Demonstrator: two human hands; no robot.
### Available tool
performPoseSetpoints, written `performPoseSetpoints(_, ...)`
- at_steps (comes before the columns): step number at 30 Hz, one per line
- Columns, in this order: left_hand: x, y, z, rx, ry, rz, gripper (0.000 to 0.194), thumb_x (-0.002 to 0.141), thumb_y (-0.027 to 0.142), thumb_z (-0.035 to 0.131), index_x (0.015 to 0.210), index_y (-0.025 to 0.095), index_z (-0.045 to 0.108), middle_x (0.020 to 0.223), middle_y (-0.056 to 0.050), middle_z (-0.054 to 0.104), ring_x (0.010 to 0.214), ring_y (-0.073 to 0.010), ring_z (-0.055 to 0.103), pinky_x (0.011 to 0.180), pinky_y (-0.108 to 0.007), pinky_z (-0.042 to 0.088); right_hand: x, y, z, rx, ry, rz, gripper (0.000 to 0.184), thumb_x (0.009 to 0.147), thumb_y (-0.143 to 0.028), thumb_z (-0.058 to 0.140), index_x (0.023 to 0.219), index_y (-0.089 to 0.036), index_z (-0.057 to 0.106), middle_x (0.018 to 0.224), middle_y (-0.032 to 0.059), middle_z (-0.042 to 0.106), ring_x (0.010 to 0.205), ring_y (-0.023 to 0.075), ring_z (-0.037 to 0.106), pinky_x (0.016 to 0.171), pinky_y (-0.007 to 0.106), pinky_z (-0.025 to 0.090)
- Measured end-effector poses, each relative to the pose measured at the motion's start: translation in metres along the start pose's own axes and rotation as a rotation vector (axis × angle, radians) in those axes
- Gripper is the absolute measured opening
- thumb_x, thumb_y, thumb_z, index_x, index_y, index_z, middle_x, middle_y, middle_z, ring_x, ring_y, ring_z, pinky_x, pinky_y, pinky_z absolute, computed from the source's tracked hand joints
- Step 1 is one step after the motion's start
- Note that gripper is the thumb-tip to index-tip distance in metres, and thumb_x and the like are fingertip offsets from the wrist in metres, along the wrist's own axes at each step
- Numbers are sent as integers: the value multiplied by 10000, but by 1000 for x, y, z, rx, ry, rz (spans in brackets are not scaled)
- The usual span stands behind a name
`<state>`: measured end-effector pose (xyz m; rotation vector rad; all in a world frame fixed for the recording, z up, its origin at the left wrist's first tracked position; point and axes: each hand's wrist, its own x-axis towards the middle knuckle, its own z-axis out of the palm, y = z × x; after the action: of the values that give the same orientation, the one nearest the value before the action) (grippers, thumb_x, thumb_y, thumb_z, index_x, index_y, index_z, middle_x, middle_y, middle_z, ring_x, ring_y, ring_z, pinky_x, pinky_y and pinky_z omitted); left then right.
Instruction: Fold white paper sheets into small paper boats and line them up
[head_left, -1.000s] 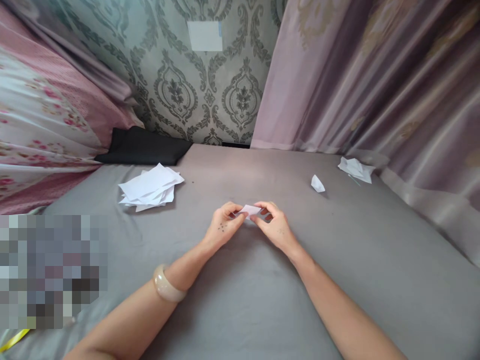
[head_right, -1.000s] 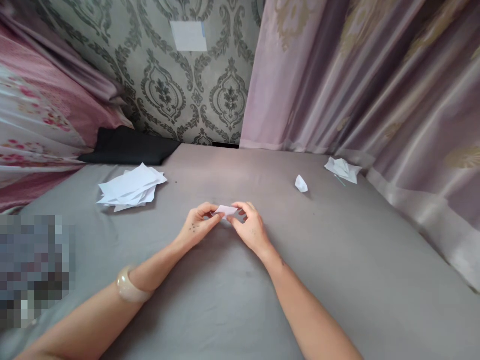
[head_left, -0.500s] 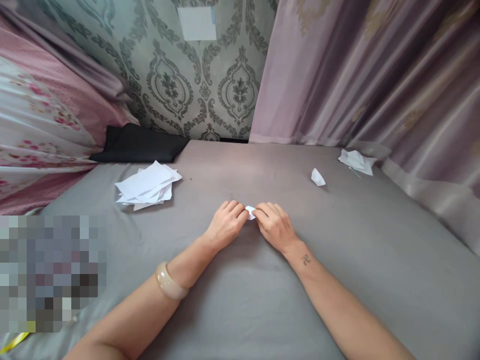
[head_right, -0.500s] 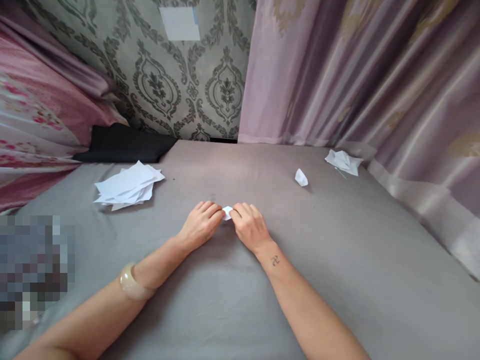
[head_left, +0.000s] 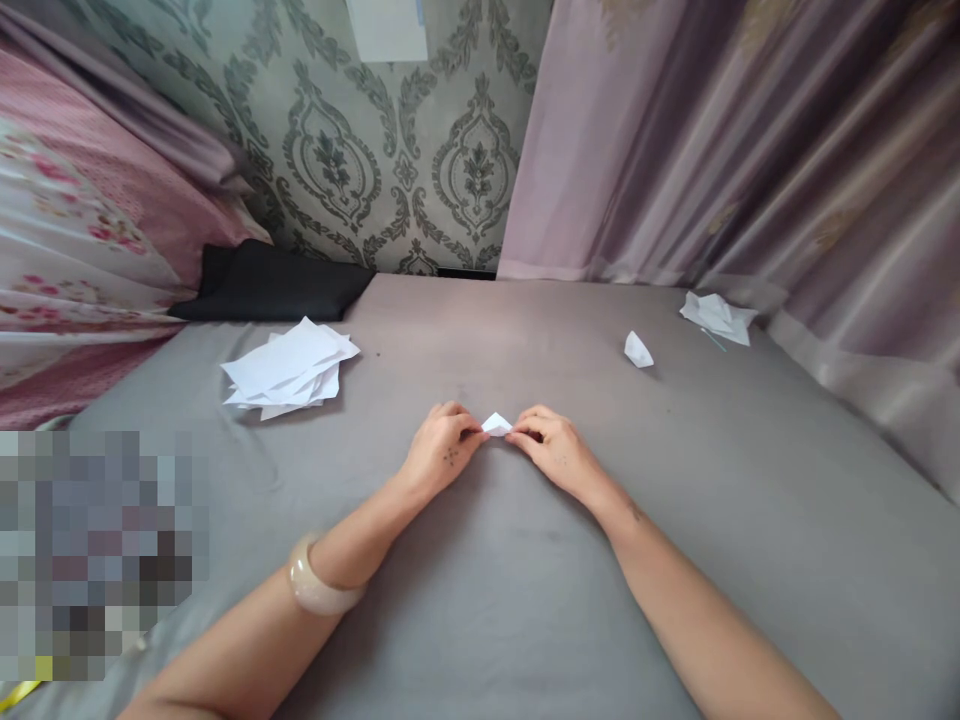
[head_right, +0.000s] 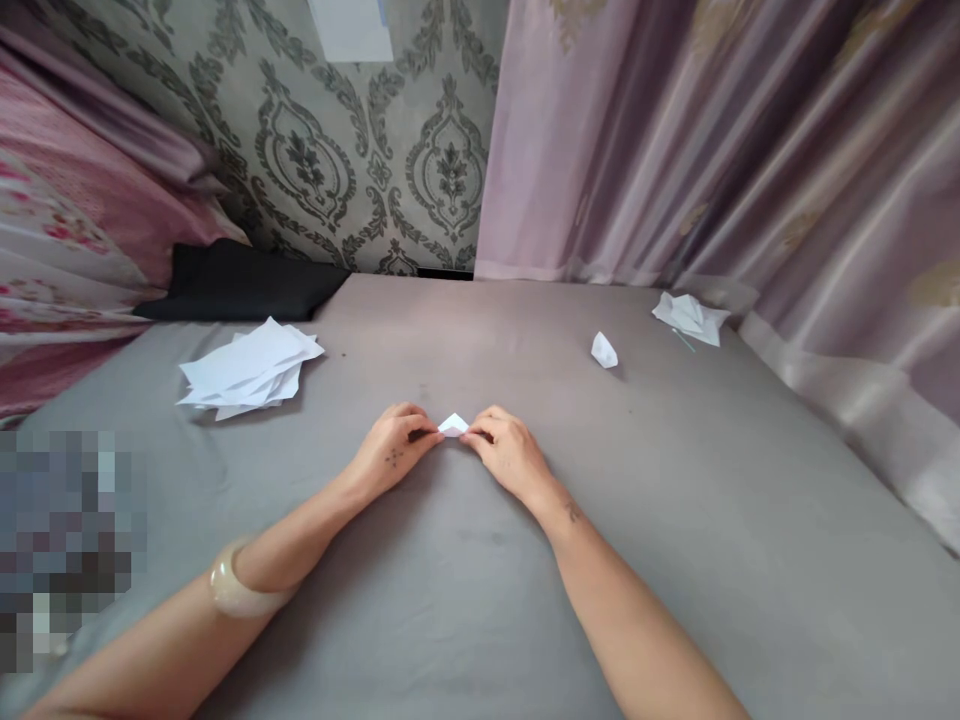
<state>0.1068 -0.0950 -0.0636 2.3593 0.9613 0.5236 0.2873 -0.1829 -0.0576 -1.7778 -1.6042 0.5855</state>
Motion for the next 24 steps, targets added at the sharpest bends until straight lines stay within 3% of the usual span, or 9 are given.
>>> performPoseSetpoints(7,4,2,-6,-103,-22,-108,182,837,270,563,794,164,705,858,-81,625,836,-208,568,803,-348,439,4,-2,0,79,25,117,200,837,-295,568,715,-200,696,947,33,624,712,118,557,726,291,428)
performPoseSetpoints(24,6,3,-3,-112,10,-165,145,786,249,583,691,160,648,849,-81,610,858,-223,562,808,-371,446,10,2,6,4,77,145,213,807,-289,589,626,-184,635,934,39,606,651,106,538,692,290,436)
